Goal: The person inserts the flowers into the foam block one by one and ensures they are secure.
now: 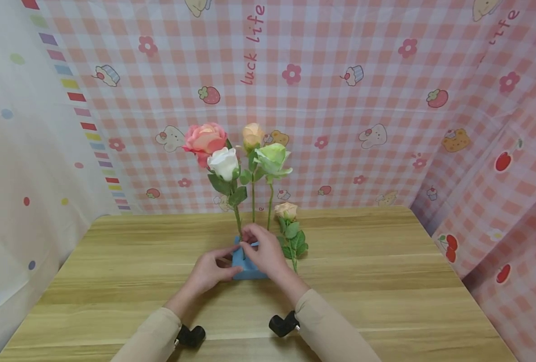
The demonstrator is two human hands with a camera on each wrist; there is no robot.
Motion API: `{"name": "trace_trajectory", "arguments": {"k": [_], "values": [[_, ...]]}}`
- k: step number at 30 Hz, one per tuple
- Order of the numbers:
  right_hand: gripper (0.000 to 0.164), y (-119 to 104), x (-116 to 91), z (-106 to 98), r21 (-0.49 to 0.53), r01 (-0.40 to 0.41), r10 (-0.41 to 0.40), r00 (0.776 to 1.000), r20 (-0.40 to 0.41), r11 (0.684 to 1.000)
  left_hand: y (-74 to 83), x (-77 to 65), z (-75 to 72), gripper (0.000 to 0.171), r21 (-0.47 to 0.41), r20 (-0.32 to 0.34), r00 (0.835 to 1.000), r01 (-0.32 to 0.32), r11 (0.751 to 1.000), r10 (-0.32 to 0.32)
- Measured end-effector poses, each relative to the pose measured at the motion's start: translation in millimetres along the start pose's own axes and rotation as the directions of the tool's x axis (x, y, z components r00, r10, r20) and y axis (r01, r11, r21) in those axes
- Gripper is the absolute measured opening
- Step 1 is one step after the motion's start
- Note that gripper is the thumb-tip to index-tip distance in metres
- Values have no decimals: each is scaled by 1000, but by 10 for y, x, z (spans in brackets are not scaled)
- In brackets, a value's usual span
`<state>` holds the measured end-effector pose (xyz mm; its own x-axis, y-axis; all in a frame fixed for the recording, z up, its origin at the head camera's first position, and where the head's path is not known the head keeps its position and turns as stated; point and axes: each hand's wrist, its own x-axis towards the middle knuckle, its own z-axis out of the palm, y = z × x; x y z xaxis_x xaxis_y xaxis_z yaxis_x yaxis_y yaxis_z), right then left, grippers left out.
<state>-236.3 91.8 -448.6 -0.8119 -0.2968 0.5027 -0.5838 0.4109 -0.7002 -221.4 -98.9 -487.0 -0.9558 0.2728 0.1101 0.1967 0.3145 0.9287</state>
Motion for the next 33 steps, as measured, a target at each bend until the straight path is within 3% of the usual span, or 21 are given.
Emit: {"name": "trace_trajectory", "arguments": {"k": [7,17,25,33], "values": [[18,-23,-13,-28,39,-30,31,999,-18,999,1,-3,4,57,-8,1,1000,14,1000,-14],[23,6,-42,-95,79,-136,135,991,19,988,28,-14,-12,59,27,16,1000,26,999,-26],[26,21,-147,-268,86,-176,169,982,82,981,27,-9,-15,60,51,13,1000,14,999,-15],[31,114,-325,-478,102,-213,201,973,116,972,44,-12,-7,60,77,3,999,47,996,-47]]}}
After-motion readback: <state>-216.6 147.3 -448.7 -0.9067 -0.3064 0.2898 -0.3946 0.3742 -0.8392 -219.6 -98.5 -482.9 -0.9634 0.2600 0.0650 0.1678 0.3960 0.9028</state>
